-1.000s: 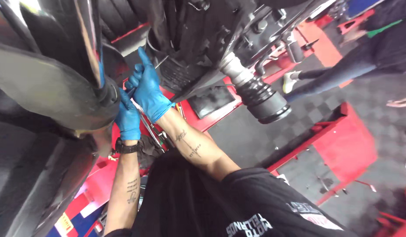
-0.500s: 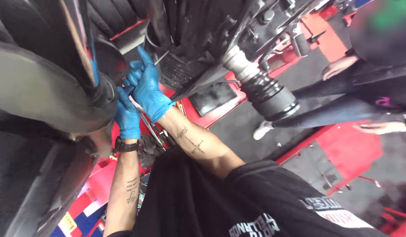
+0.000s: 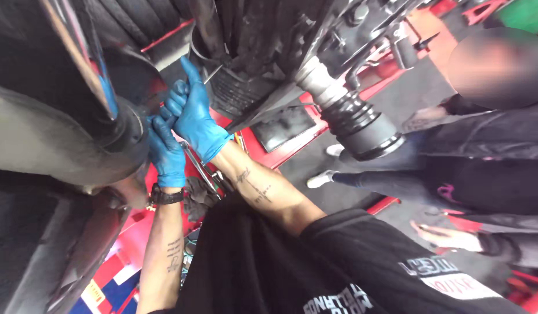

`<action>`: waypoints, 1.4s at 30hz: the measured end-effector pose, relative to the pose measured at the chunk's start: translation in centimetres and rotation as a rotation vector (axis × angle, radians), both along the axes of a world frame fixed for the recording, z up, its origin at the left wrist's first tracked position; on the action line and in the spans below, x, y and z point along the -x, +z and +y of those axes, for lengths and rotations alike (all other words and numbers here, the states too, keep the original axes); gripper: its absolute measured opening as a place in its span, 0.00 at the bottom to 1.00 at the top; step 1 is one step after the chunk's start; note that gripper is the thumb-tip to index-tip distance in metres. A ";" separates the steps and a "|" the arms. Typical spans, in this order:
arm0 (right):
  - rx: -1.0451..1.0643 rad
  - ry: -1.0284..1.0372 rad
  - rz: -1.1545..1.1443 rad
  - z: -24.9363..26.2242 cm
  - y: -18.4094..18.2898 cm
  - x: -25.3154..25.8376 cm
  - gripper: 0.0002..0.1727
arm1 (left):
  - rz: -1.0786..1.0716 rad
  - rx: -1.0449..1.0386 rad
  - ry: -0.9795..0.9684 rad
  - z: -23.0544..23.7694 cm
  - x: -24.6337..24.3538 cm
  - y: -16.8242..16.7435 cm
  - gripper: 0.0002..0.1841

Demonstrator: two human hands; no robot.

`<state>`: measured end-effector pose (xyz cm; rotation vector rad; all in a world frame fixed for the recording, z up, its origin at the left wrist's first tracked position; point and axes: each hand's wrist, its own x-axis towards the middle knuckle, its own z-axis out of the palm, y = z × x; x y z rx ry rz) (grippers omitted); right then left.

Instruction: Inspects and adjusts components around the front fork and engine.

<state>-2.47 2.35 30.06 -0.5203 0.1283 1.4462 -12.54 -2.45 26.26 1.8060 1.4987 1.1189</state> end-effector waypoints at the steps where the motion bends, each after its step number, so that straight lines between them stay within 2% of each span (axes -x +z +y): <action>1: -0.041 -0.004 0.013 0.0 -0.4 0.0 0.34 | 0.000 0.007 0.004 0.1 0.0 -0.2 0.21; 6: 0.156 0.004 -0.097 -1.4 1.0 0.2 0.24 | 0.096 -0.021 0.046 0.2 0.0 -0.9 0.21; 9: 0.201 0.010 -0.091 -1.4 1.8 0.1 0.24 | 0.071 -0.083 0.029 -0.1 -0.1 -0.8 0.19; 13: 0.156 -0.001 -0.063 -0.7 1.1 0.1 0.28 | 0.003 -0.092 -0.005 -0.3 0.0 -0.9 0.18; 17: 0.027 -0.008 -0.001 -0.4 0.1 -0.2 0.34 | -0.011 -0.104 -0.016 0.1 0.1 -1.4 0.18; 22: 0.128 -0.025 -0.077 -1.1 1.2 0.0 0.23 | 0.083 -0.063 0.016 0.1 0.2 -0.5 0.19; 27: 0.207 -0.008 -0.053 -1.2 1.8 -0.6 0.33 | 0.068 -0.111 -0.001 -0.2 0.0 -1.0 0.19; 29: 0.195 0.004 -0.055 -1.0 1.7 -0.4 0.33 | 0.054 -0.133 -0.010 -0.3 0.1 -0.9 0.18; 36: -0.020 -0.047 -0.029 -0.3 -0.2 -0.4 0.32 | 0.036 -0.110 -0.024 0.0 0.3 -1.1 0.18; 42: 0.112 -0.031 -0.087 -1.6 1.4 -0.6 0.24 | 0.102 -0.098 -0.010 -0.3 0.2 -1.0 0.20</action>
